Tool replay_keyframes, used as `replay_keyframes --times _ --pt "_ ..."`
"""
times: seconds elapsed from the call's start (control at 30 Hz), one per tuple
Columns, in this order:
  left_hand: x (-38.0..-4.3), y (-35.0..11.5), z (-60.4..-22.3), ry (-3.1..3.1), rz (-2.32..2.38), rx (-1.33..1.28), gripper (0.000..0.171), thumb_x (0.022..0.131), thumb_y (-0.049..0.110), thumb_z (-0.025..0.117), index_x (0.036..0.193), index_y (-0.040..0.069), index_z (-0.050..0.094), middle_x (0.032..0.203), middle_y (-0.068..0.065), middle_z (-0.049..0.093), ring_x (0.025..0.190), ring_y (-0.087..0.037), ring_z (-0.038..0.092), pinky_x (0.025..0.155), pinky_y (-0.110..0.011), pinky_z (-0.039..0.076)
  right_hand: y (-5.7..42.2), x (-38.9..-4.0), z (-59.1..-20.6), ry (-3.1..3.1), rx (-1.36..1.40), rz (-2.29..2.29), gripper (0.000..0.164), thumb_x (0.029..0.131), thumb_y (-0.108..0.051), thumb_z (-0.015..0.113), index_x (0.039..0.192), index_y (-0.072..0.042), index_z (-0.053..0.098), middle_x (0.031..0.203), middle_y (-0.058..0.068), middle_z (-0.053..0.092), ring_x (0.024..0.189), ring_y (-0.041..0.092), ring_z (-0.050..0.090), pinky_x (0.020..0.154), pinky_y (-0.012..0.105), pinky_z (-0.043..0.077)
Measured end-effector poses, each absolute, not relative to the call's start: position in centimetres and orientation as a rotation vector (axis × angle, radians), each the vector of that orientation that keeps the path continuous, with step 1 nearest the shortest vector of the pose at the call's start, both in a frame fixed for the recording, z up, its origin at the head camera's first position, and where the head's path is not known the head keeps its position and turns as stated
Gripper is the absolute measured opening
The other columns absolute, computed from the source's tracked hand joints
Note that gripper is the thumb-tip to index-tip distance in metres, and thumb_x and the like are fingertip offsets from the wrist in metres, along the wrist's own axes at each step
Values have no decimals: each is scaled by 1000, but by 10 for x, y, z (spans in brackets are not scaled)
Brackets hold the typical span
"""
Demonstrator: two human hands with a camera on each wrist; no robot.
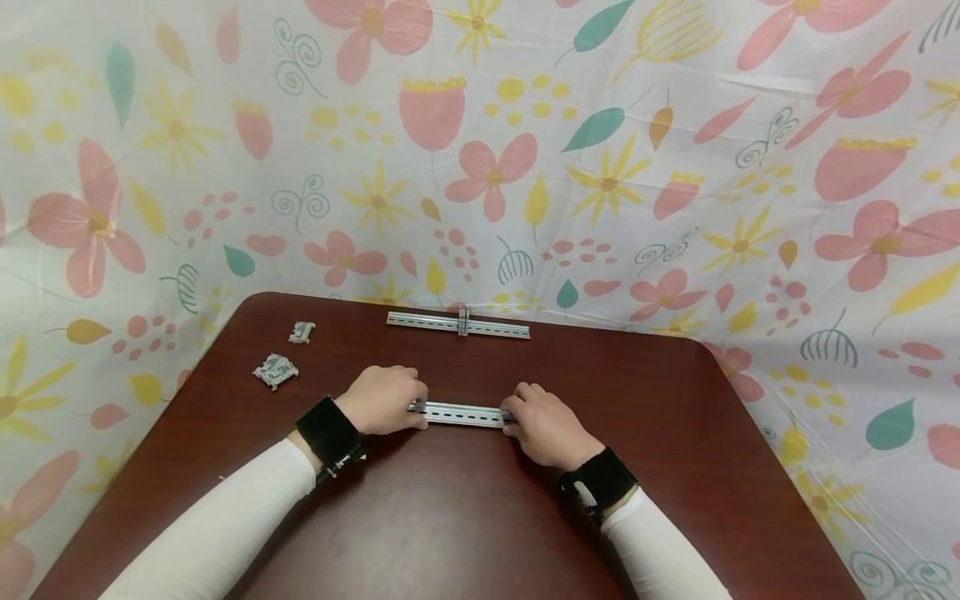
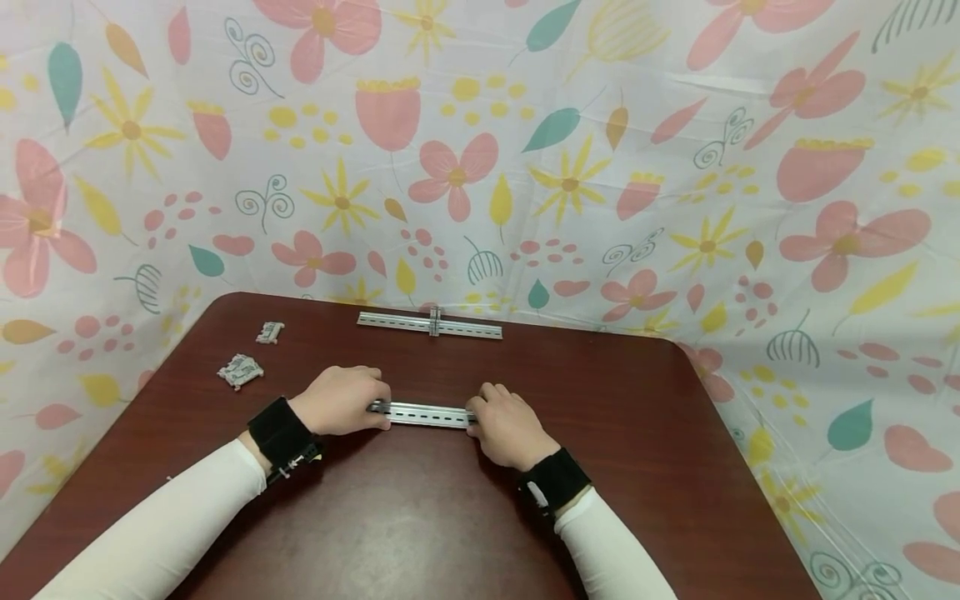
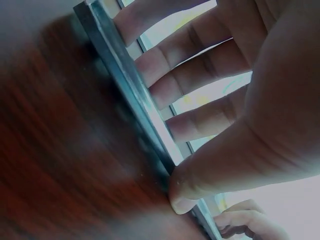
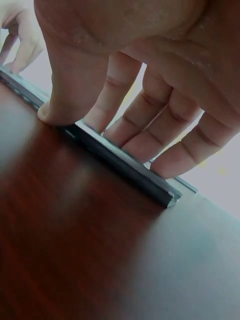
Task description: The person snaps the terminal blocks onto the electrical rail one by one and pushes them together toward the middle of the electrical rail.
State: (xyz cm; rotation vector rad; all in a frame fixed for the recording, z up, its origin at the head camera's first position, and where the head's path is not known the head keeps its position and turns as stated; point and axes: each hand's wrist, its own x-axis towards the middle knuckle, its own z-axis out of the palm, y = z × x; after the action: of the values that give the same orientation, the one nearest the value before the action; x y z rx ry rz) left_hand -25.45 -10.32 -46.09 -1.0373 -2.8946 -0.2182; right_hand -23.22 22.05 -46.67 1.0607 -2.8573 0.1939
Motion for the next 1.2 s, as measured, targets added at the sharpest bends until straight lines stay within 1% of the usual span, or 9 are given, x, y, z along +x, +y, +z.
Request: replay_keyframes --times 0.17,0.4,0.5,0.67,0.83,1.03,1.2 --pt "-257 -104 -463 -2905 -223 -1032 24 90 48 93 91 28 80 89 9 62 86 -15 64 66 -40 55 215 -234 -464 -2919 1024 208 23 102 -14 83 121 -2 76 106 9 61 95 26 57 85 44 55" --pt "-255 -104 -465 -2906 -244 -1054 24 91 47 93 90 27 79 87 8 57 83 -15 60 64 -39 53 212 -236 -466 -2962 1008 217 20 101 -13 83 117 -4 76 103 6 59 93 24 55 84 44 55" --pt "-255 -104 -464 -2907 -254 -1053 24 91 45 93 90 26 79 88 7 57 84 -16 60 65 -40 54 212 -237 -466 -2950 1016 216 23 100 -17 85 118 -5 76 102 5 59 93 22 55 84 43 55" --pt "-255 -105 -464 -2902 -276 -1073 22 92 42 93 94 24 81 90 6 59 85 -17 60 66 -40 55 210 -237 -467 -2912 1056 212 31 100 -25 87 123 -6 77 103 3 58 93 20 54 82 40 54" --pt "-254 -105 -464 -2899 -276 -1088 21 93 41 93 98 23 83 92 5 60 87 -18 61 68 -40 56 209 -237 -470 -2864 1092 197 34 100 -25 87 126 -7 78 105 4 59 93 19 54 80 37 53" --pt "-254 -105 -460 -2897 -277 -1090 21 94 37 92 101 20 83 94 3 61 89 -19 61 70 -42 57 211 -238 -470 -2829 1098 219 32 99 -23 88 124 -7 79 103 4 62 92 21 57 80 37 54" --pt "-255 -106 -460 -2904 -286 -1078 21 93 38 92 101 20 84 94 3 62 89 -19 62 70 -42 57 212 -240 -470 -2839 1080 235 31 98 -22 89 124 -7 79 103 4 62 92 21 57 80 38 55"
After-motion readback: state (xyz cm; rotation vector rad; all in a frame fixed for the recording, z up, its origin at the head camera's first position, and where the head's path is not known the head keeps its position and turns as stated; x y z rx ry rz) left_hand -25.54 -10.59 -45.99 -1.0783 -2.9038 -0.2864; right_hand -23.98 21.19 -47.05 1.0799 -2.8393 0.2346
